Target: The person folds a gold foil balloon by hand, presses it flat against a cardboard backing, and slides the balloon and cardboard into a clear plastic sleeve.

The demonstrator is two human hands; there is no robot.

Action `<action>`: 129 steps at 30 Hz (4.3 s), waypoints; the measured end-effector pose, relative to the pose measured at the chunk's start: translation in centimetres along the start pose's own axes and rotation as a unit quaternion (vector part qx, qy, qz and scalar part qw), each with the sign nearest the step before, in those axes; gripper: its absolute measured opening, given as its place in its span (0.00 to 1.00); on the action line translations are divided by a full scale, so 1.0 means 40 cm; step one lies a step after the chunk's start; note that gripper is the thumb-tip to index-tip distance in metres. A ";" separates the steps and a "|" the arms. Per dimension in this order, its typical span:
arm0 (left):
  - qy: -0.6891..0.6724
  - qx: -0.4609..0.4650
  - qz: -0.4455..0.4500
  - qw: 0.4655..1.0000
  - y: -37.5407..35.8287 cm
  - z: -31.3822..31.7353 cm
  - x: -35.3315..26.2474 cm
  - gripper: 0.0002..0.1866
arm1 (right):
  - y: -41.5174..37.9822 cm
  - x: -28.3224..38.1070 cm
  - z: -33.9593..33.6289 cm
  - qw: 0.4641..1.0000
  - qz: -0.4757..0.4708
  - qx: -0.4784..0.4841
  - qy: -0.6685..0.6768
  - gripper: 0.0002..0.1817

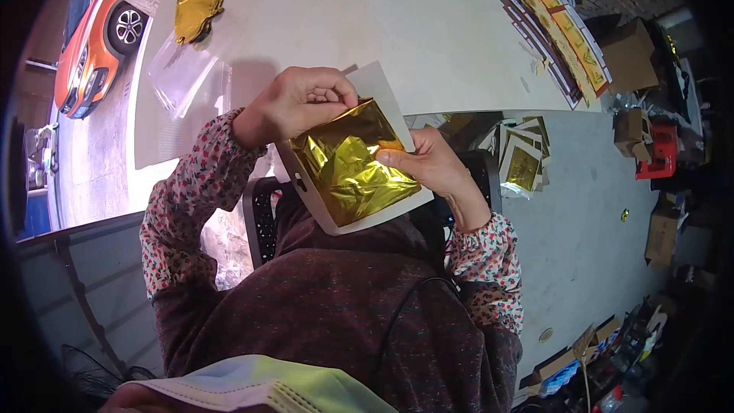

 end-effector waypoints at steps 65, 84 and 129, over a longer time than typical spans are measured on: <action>0.015 -0.401 0.121 0.908 -0.245 0.080 0.085 0.21 | 0.029 0.054 -0.018 0.919 -0.233 -0.297 0.109 0.13; -0.190 -0.421 0.125 0.878 -0.227 0.096 0.085 0.19 | 0.041 0.074 0.065 0.902 -0.252 -0.305 0.173 0.12; -0.367 -0.312 -0.047 0.875 -0.219 0.175 0.142 0.15 | 0.029 0.068 0.031 0.888 -0.309 -0.330 0.087 0.12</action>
Point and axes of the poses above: each hand's wrist, its own y-axis towards the middle knuckle, its own z-axis out of the palm, x = y × z, the point moved 7 cm from there along y, towards the middle knuckle, and after that the axes turned 1 degree about y, right-handed, at the moved point
